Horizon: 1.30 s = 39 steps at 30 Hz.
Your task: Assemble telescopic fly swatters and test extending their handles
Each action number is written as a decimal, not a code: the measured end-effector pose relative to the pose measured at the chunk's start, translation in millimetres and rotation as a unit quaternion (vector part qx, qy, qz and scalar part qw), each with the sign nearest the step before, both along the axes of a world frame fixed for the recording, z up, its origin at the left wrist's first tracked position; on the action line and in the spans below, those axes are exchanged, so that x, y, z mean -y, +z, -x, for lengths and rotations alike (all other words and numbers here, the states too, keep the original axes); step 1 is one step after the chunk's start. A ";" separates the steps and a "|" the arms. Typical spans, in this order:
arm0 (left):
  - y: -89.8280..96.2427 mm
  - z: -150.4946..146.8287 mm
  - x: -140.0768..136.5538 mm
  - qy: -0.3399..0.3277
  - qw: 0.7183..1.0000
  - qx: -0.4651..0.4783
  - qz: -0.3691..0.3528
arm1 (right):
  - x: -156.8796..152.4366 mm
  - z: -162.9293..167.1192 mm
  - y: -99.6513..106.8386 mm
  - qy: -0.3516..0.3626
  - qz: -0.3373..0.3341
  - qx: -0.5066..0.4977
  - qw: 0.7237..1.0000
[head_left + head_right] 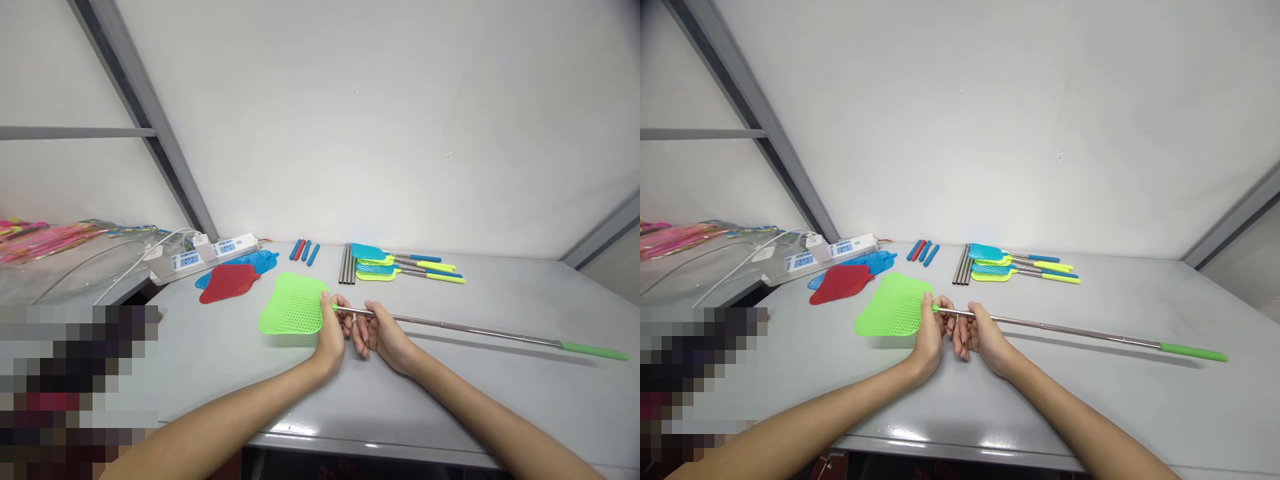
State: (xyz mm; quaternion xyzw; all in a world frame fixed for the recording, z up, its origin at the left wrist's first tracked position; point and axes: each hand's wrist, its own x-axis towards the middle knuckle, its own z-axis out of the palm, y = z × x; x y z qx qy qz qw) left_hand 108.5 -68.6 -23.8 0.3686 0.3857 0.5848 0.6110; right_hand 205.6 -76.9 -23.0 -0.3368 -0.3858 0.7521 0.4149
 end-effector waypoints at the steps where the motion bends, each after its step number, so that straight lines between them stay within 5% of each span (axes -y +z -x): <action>1: -1.1 0.3 -1.1 -0.004 1.000 -0.003 0.001 | -0.7 -0.7 0.0 -0.004 0.004 0.003 1.000; 39: -4.9 4.2 -12.9 0.024 0.999 0.043 0.016 | -4.7 -12.1 1.9 -0.020 0.009 -0.189 0.982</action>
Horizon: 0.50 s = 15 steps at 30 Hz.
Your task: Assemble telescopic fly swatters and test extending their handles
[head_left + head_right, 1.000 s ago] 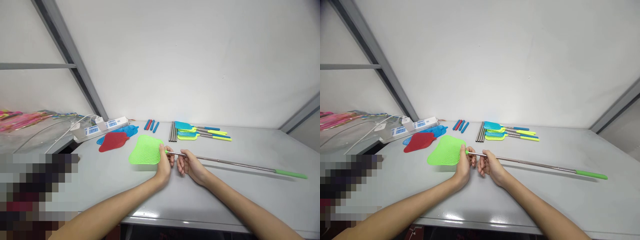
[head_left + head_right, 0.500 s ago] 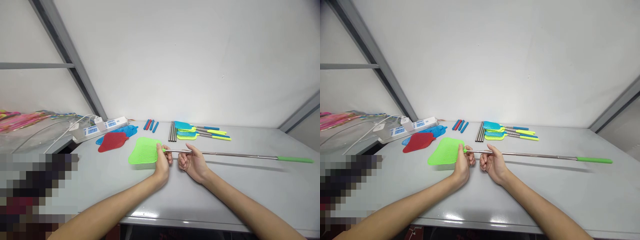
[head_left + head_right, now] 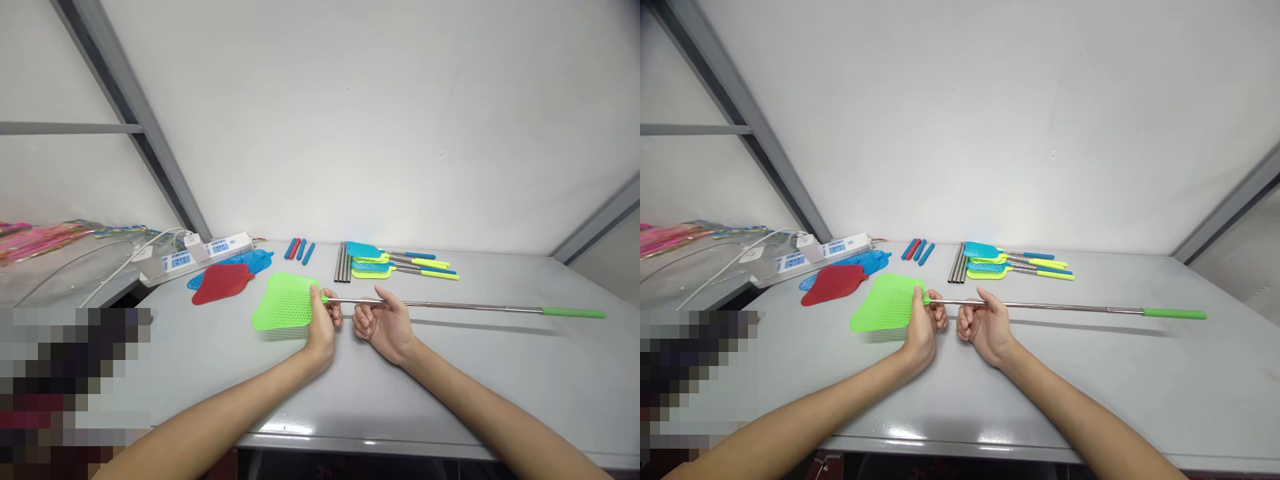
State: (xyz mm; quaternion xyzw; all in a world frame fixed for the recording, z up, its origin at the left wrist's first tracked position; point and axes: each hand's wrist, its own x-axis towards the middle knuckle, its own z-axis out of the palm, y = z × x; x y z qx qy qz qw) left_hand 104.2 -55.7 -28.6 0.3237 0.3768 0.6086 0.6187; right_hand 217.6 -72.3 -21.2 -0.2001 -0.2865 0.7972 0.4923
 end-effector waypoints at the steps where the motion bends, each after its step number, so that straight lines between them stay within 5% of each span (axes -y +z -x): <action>1: 0.1 0.0 0.1 0.000 1.000 -0.002 -0.002 | -0.3 0.1 -0.2 -0.001 0.000 0.000 1.000; 15: 1.3 0.9 0.1 0.003 1.000 -0.007 -0.010 | -1.2 0.2 0.3 -0.011 -0.002 0.042 0.999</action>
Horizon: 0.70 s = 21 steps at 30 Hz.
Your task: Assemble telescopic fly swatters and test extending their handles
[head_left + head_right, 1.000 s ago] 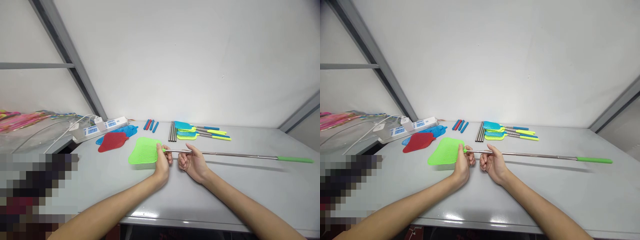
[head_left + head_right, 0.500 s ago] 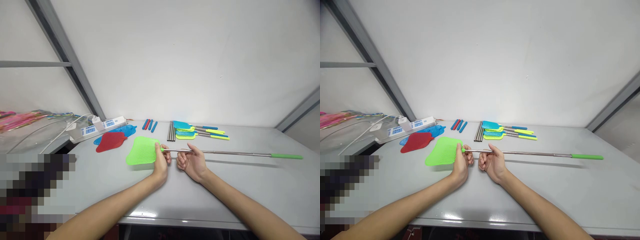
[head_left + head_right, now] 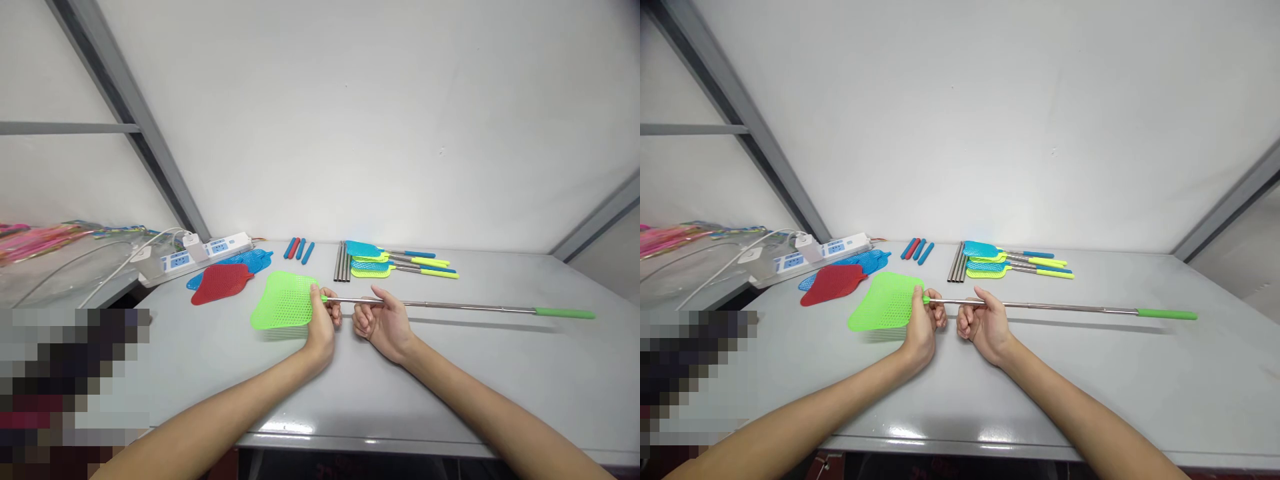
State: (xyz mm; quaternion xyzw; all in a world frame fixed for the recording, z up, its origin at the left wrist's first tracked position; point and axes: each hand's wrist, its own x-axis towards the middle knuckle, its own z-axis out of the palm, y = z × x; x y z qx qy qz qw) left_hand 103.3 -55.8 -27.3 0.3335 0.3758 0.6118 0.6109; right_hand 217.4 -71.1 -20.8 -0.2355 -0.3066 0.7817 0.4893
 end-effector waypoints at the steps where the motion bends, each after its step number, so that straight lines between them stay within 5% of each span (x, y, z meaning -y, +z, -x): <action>1: -0.3 0.1 0.0 0.000 1.000 -0.002 -0.002 | 0.0 0.0 0.8 0.001 -0.003 0.017 1.000; 9: -2.3 0.8 -0.6 0.005 1.000 -0.010 -0.009 | -1.7 0.8 4.2 -0.069 -0.040 0.134 0.988; 21: -0.6 0.1 -1.9 0.038 0.999 -0.001 0.006 | -6.0 -8.4 7.1 -0.128 -0.034 0.117 0.984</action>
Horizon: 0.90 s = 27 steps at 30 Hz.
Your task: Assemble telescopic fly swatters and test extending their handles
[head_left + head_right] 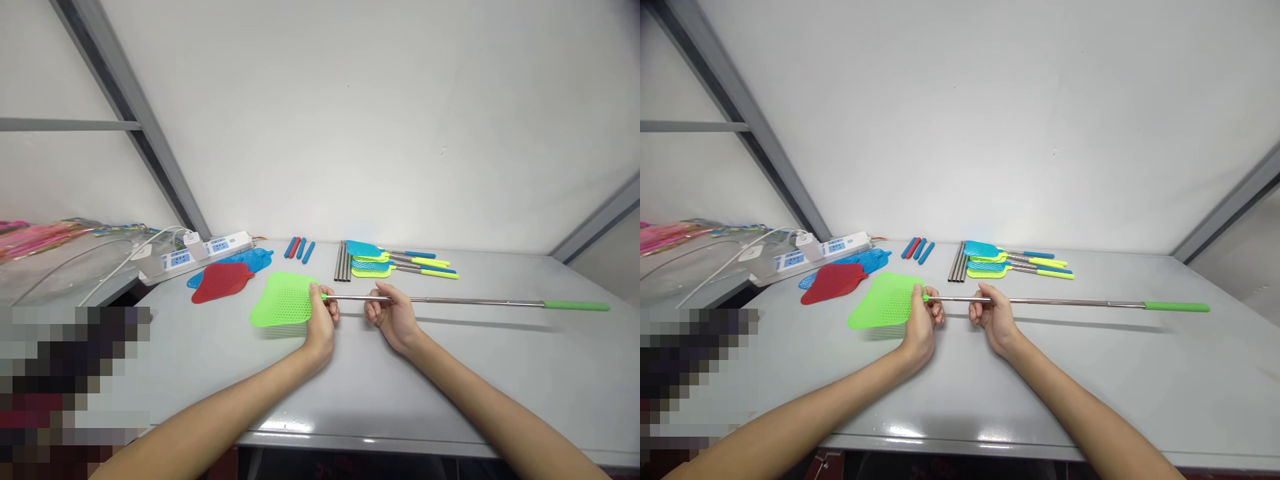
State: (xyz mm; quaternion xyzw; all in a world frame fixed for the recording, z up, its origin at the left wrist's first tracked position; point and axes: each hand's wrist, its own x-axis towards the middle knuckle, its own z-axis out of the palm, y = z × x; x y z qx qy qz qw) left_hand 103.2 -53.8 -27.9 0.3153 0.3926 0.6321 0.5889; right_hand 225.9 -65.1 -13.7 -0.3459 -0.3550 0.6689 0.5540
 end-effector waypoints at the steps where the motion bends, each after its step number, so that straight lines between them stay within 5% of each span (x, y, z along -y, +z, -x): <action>1: 0.3 0.1 -0.3 0.004 1.000 0.002 0.000 | -0.4 -0.7 0.9 -0.007 0.005 -0.003 1.000; 27: 0.9 2.6 -3.4 0.029 0.999 0.000 -0.023 | -10.4 -7.2 -5.6 -0.009 0.087 0.015 0.996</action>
